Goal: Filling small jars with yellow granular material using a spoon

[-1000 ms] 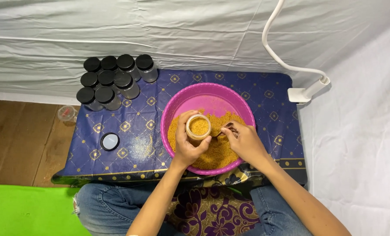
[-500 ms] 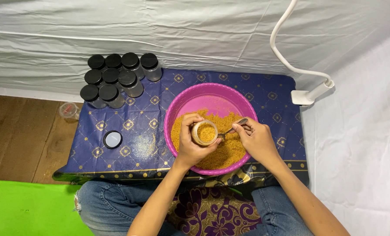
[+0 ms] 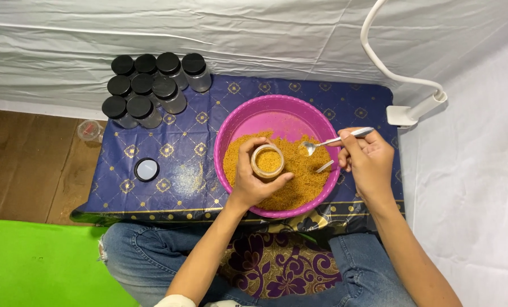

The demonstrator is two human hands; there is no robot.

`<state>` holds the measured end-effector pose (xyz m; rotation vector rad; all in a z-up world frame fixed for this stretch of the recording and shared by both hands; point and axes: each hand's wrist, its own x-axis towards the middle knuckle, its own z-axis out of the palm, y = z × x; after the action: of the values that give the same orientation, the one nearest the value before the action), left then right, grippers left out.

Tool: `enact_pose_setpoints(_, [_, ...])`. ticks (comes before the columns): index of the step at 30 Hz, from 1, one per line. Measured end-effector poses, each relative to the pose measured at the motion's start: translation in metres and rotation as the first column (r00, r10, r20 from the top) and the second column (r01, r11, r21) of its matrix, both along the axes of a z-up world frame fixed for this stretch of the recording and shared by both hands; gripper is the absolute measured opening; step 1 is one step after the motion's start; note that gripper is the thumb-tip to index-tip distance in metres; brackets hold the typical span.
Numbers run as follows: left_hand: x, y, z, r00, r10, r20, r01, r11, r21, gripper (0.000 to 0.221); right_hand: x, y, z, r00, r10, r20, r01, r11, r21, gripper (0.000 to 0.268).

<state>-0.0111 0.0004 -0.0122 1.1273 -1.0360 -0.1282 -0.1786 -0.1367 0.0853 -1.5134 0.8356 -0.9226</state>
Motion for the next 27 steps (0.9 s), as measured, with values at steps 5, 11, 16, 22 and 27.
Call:
enact_pose_setpoints(5, [0.001, -0.003, 0.001, 0.999, -0.041, -0.004, 0.042, 0.999, 0.033, 0.075, 0.0, 0.001, 0.01, 0.998, -0.032, 0.049, 0.033, 0.999, -0.021, 0.017])
enact_pose_setpoints(11, [0.0, 0.001, 0.017, 0.998, -0.06, 0.03, 0.058, 0.996, 0.072, 0.066, 0.004, 0.012, 0.02, 0.997, -0.016, 0.077, 0.02, 0.998, -0.062, 0.017])
enact_pose_setpoints(16, [-0.001, 0.002, 0.021, 0.994, -0.092, 0.053, 0.091, 0.995, 0.032, 0.064, 0.004, 0.024, 0.021, 0.996, 0.052, 0.068, -0.038, 0.981, -0.191, 0.014])
enact_pose_setpoints(22, [0.0, 0.0, 0.019, 0.993, -0.099, 0.058, 0.099, 0.995, 0.003, 0.064, 0.009, 0.04, 0.017, 0.98, 0.196, -0.045, -0.2, 0.932, -0.302, 0.005])
enact_pose_setpoints(27, [-0.001, 0.002, 0.018, 0.995, -0.081, 0.058, 0.079, 0.996, 0.039, 0.065, 0.005, 0.034, 0.018, 0.992, 0.118, 0.041, -0.099, 0.946, -0.31, 0.006])
